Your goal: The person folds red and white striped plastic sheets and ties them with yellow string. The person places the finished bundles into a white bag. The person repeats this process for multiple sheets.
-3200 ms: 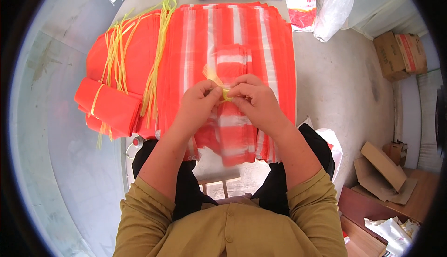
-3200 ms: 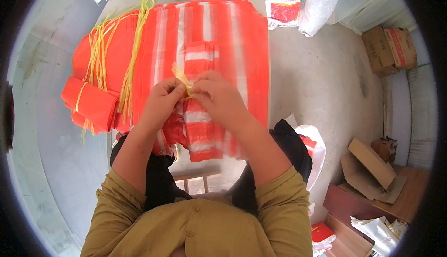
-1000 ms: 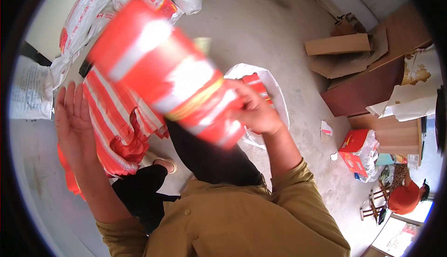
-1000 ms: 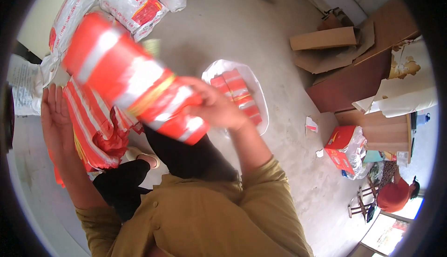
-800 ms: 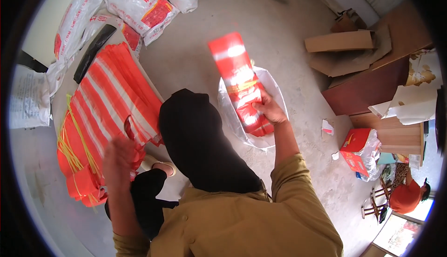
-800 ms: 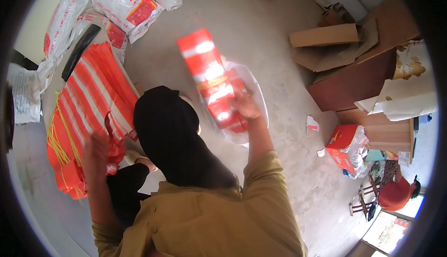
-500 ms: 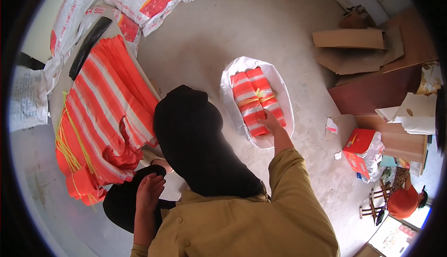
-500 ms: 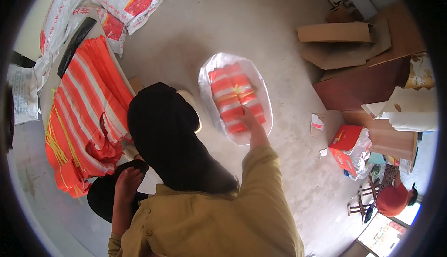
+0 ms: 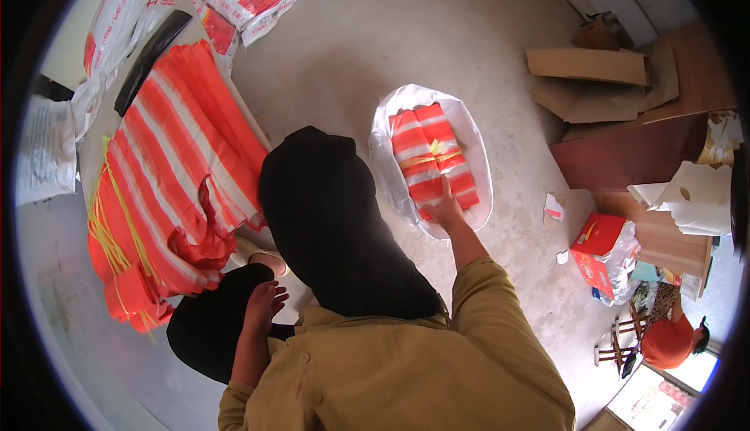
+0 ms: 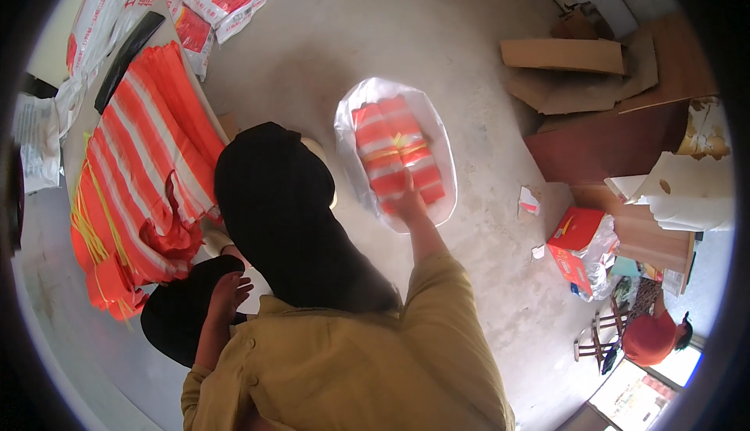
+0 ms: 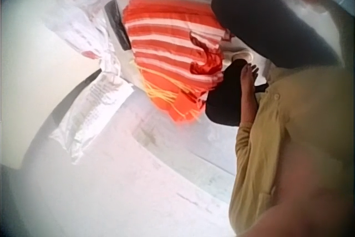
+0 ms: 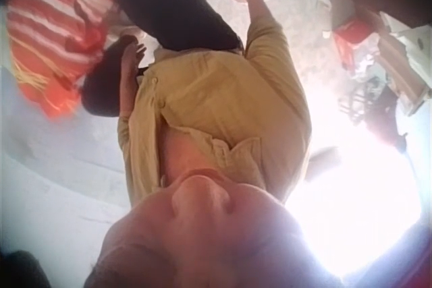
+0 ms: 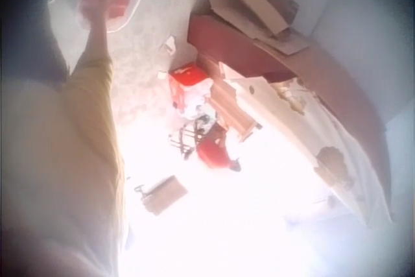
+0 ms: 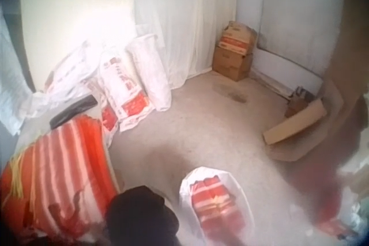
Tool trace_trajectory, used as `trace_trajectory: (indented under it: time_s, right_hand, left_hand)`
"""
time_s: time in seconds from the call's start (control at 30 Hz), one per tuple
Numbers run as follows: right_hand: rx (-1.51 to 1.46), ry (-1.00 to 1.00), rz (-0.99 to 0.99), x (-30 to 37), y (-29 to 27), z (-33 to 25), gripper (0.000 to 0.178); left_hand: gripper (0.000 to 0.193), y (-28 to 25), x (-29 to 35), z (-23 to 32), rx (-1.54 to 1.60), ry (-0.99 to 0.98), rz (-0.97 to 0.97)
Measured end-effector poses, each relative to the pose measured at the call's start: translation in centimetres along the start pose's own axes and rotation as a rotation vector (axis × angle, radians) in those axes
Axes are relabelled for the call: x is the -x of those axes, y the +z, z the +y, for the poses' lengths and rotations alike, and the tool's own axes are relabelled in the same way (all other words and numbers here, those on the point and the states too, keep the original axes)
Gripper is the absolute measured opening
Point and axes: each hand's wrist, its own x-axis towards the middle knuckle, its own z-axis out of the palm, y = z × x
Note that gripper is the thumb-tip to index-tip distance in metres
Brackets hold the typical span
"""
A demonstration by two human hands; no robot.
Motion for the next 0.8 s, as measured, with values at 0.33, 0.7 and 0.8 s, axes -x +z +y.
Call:
trace_trajectory:
  time_s: [0.33,0.7,0.8]
  right_hand:
    - [0.578,-0.302,0.026,1.3,3.5,-0.2,0.069]
    - [0.304,-0.369,-0.025,5.0,4.1,-1.3,0.036]
    - [0.074,-0.42,-0.031,6.3,2.6,-3.4,0.036]
  left_hand:
    - [0.034,-5.1,1.8,-5.6,-0.007,0.05,0.063]
    - [0.046,-5.7,10.7,-1.3,-1.162,0.362,-0.075]
    - [0.04,-9.7,15.3,-0.3,-1.211,0.478,0.214]
